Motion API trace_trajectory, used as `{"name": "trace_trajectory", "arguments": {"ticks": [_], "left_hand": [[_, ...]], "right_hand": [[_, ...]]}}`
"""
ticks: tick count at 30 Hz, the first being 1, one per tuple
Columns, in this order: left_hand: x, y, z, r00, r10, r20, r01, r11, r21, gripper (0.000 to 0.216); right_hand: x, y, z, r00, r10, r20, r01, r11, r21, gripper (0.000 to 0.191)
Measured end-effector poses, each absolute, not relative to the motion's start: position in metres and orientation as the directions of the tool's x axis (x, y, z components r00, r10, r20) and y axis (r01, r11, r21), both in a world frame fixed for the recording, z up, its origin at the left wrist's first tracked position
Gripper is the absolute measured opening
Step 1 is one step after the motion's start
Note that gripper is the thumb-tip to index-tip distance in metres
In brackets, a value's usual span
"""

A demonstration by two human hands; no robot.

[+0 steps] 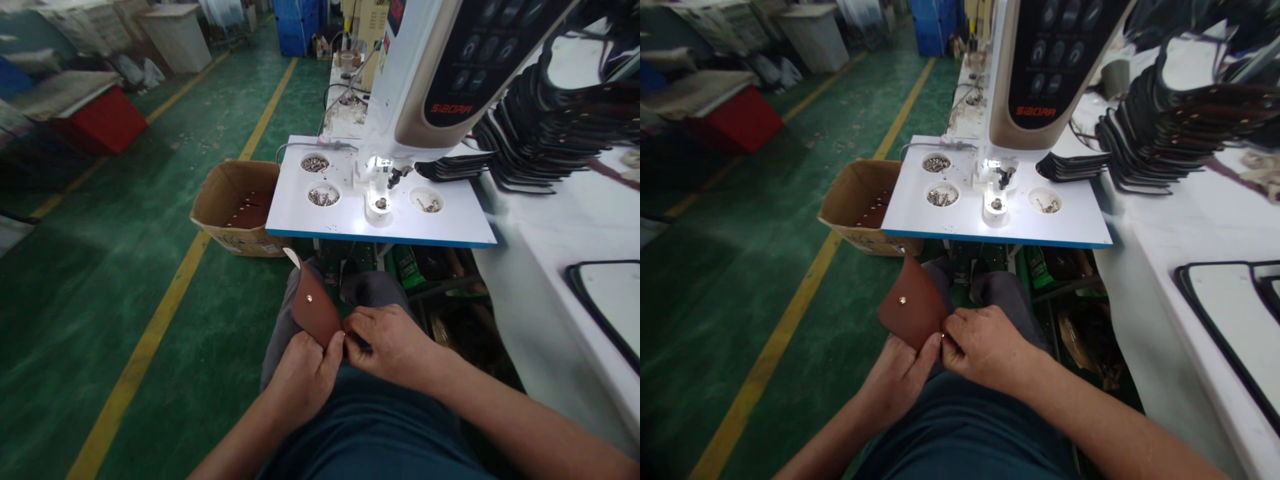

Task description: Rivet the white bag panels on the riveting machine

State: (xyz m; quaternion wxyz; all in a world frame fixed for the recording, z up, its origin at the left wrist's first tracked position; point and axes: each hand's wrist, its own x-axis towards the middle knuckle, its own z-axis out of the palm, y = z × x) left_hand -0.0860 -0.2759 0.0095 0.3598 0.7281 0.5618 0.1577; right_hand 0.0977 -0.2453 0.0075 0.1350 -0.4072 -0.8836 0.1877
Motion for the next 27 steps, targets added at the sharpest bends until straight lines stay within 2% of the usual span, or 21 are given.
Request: {"name": "trace_trajectory", "arguments": {"ticks": [6,16,21,27], "left_hand": [[-0.085,-0.277,0.012,0.286,0.952,-0.109,0.688,-0.125,0.715,0.038],[-0.090,-0.281,0.015,0.313,0.950,-0.006,0.697,-0.226,0.681,0.031],[-0.092,-0.284,0.012,0.378,0.925,0.037,0.706,-0.314,0.635,0.033],[-0.095,-0.288,0.003,0.377,0.917,0.127,0.688,-0.369,0.625,0.031]], "right_hand": [[0.091,-0.248,0.014,-0.631,0.764,0.135,0.677,0.627,-0.385,0.013],[0.088,-0.242,0.025,-0.709,0.702,0.074,0.646,0.688,-0.331,0.015],[0.091,-0.242,0.025,-0.716,0.695,0.060,0.625,0.677,-0.389,0.013],[0.094,-0.242,0.025,-0.706,0.707,0.052,0.597,0.632,-0.493,0.012]]}}
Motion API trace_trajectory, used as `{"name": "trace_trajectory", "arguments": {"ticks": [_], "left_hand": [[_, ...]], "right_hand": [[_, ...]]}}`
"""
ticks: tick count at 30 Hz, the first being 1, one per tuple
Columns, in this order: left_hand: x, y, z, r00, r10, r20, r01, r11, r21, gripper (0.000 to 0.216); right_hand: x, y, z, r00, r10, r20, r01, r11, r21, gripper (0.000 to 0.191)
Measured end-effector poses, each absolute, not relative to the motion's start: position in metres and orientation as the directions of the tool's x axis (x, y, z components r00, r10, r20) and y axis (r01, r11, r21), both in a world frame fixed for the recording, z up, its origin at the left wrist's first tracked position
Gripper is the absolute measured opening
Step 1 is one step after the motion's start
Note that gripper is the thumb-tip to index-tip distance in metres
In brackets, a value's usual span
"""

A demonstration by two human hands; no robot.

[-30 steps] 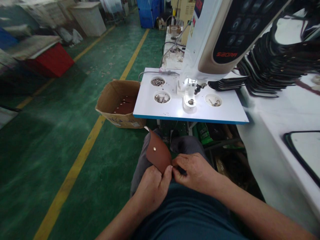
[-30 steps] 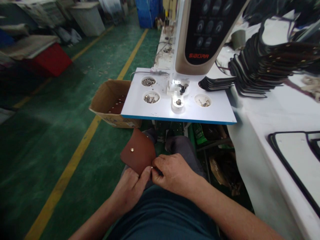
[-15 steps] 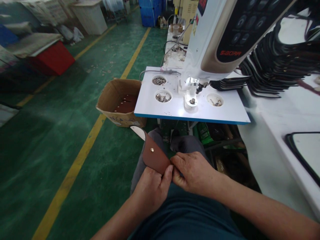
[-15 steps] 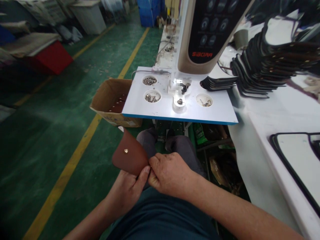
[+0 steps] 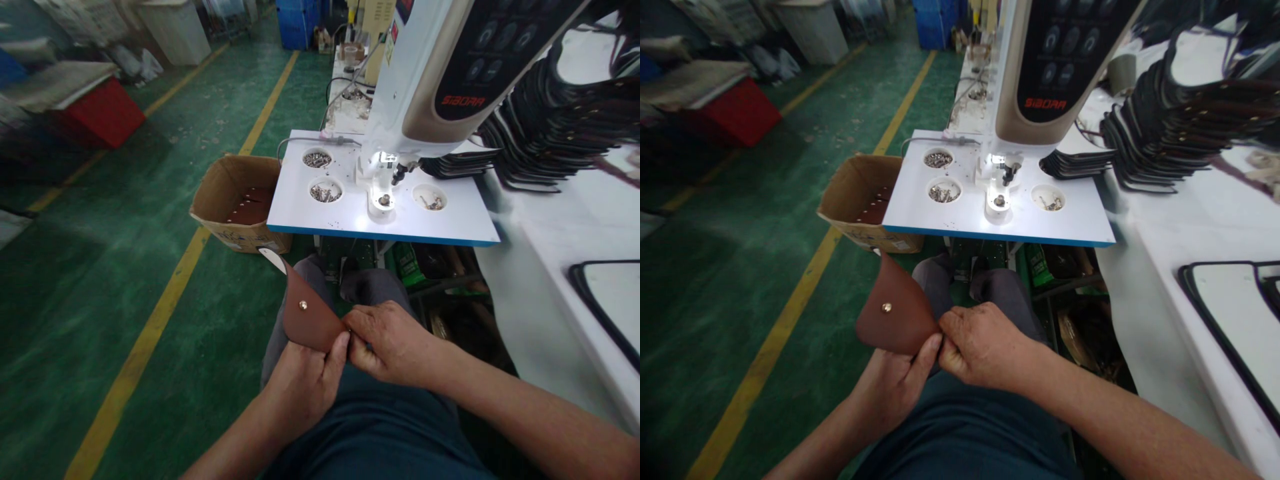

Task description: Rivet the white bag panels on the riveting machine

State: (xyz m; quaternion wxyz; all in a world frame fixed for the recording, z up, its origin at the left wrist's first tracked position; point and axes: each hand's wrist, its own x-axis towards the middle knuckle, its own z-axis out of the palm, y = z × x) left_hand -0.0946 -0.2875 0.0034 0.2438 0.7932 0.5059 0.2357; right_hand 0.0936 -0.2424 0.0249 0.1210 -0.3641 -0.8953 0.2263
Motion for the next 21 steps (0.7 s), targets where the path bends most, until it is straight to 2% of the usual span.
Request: {"name": "trace_trajectory", "arguments": {"ticks": [4,9,13,18,21], "left_hand": [[-0.095,-0.286,0.004,0.382,0.915,0.130,0.658,-0.368,0.657,0.028],[-0.095,-0.281,0.014,0.382,0.924,0.007,0.641,-0.270,0.718,0.026],[-0.096,-0.275,0.021,0.380,0.923,-0.068,0.601,-0.190,0.776,0.028],[-0.097,-0.264,0.031,0.417,0.872,-0.255,0.436,0.054,0.898,0.042],[-0.099,-0.261,0.035,0.444,0.827,-0.343,0.285,0.233,0.930,0.045]], "right_hand": [[0.095,-0.241,0.026,-0.698,0.714,0.046,0.588,0.609,-0.533,0.010],[0.095,-0.240,0.028,-0.695,0.718,0.030,0.587,0.591,-0.554,0.010],[0.095,-0.238,0.030,-0.693,0.720,0.039,0.601,0.607,-0.519,0.011],[0.098,-0.234,0.032,-0.706,0.705,0.076,0.598,0.649,-0.471,0.011],[0.100,-0.233,0.034,-0.684,0.713,0.155,0.598,0.670,-0.440,0.011]]}}
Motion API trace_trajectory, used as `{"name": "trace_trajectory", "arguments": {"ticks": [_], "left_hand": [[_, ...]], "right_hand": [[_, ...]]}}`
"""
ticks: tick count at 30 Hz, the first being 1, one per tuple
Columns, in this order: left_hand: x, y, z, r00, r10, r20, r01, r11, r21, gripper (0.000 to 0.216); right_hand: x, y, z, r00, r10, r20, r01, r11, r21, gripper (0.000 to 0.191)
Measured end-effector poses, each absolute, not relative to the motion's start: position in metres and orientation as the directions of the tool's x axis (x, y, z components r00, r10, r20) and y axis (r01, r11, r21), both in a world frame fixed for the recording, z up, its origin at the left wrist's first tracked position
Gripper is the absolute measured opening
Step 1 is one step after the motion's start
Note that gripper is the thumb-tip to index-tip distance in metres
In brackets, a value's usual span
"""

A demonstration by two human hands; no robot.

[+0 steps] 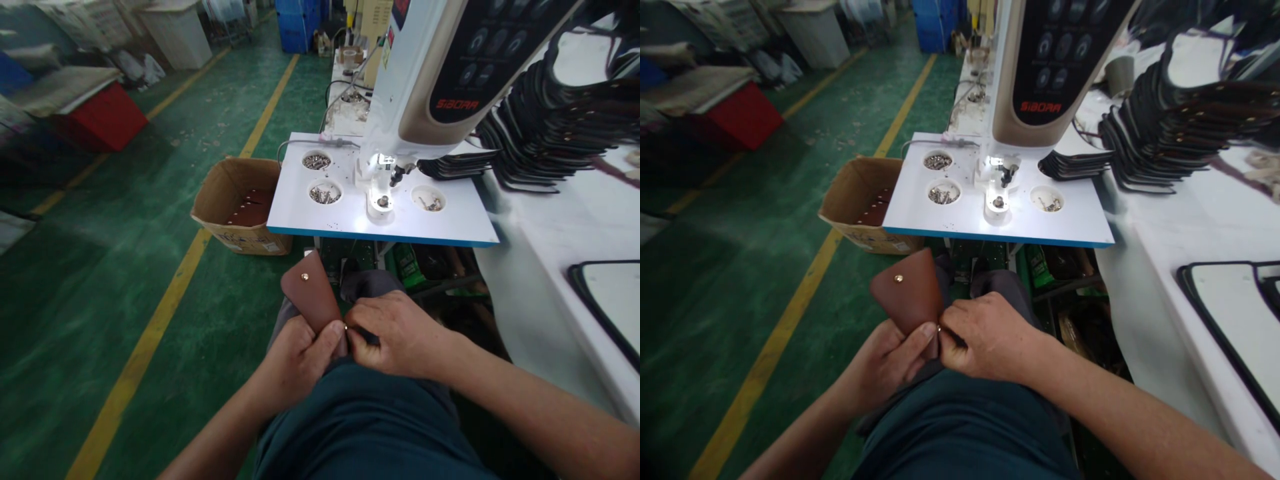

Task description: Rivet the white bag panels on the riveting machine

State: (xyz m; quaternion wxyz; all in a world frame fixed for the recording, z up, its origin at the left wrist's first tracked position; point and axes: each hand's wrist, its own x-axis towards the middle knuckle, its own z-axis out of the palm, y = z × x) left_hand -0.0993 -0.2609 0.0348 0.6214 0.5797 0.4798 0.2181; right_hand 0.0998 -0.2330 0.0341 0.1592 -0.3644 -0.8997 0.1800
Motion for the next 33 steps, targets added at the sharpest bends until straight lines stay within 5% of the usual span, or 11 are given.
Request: {"name": "trace_trajectory", "arguments": {"ticks": [11,22,33], "left_hand": [[-0.105,-0.262,0.037,0.443,0.796,-0.413,0.170,0.378,0.910,0.056],[-0.096,-0.263,0.053,0.406,0.890,-0.208,0.452,0.003,0.892,0.014],[-0.100,-0.263,0.047,0.424,0.897,-0.126,0.663,-0.212,0.718,0.022]], "right_hand": [[0.099,-0.236,0.043,-0.653,0.683,0.326,0.540,0.722,-0.433,0.011],[0.099,-0.235,0.042,-0.656,0.707,0.264,0.601,0.701,-0.384,0.014],[0.096,-0.231,0.038,-0.682,0.691,0.241,0.614,0.719,-0.324,0.014]]}}
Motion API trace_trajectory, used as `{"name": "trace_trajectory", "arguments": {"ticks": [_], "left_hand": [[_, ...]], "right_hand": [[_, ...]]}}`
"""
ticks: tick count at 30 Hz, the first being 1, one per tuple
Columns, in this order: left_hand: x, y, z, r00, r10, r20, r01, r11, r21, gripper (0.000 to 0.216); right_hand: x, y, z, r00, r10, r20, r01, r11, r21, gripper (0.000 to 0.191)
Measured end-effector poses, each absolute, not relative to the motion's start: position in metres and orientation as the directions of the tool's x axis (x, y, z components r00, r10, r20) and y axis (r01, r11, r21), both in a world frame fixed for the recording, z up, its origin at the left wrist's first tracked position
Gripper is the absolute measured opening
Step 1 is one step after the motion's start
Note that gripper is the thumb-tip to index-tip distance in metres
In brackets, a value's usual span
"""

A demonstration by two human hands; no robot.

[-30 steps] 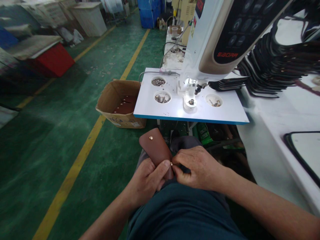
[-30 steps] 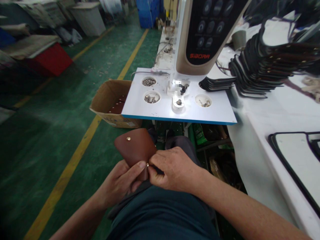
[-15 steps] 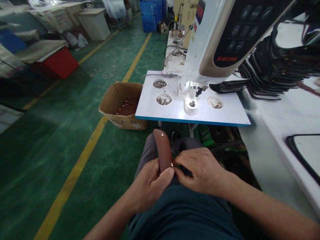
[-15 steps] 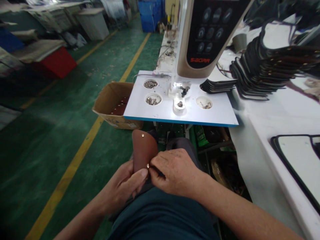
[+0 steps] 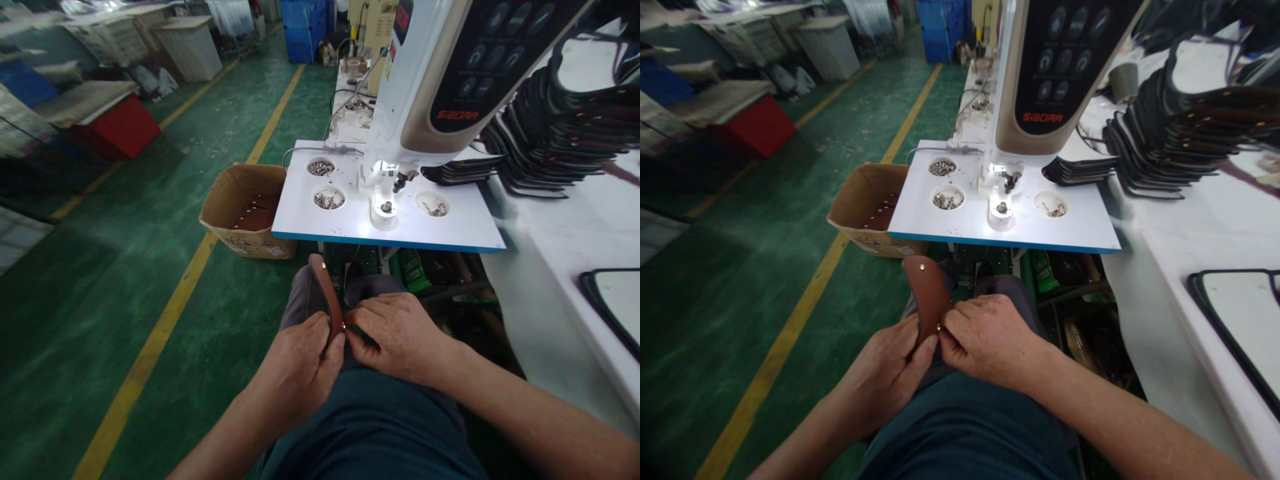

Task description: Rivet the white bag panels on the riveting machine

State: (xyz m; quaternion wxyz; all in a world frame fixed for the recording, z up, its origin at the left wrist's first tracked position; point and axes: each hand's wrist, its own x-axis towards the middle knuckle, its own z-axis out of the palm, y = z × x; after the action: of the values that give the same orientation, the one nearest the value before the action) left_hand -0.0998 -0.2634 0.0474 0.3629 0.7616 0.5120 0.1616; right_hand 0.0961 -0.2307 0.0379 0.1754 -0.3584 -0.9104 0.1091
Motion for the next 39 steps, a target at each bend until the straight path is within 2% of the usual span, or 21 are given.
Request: {"name": "trace_trajectory", "arguments": {"ticks": [8,23,29,39], "left_hand": [[-0.096,-0.266,0.046,0.467,0.884,-0.035,0.606,-0.292,0.740,0.016],[-0.102,-0.268,0.048,0.497,0.863,0.098,0.503,-0.378,0.777,0.012],[-0.103,-0.265,0.050,0.477,0.877,0.053,0.464,-0.302,0.833,0.016],[-0.107,-0.263,0.042,0.460,0.881,-0.110,0.294,-0.034,0.955,0.027]], "right_hand": [[0.092,-0.234,0.046,-0.707,0.685,0.174,0.613,0.717,-0.331,0.016],[0.093,-0.233,0.052,-0.693,0.708,0.132,0.519,0.618,-0.591,0.011],[0.092,-0.231,0.057,-0.677,0.727,0.114,0.521,0.583,-0.624,0.011],[0.096,-0.227,0.062,-0.668,0.737,0.107,0.523,0.566,-0.637,0.017]]}}
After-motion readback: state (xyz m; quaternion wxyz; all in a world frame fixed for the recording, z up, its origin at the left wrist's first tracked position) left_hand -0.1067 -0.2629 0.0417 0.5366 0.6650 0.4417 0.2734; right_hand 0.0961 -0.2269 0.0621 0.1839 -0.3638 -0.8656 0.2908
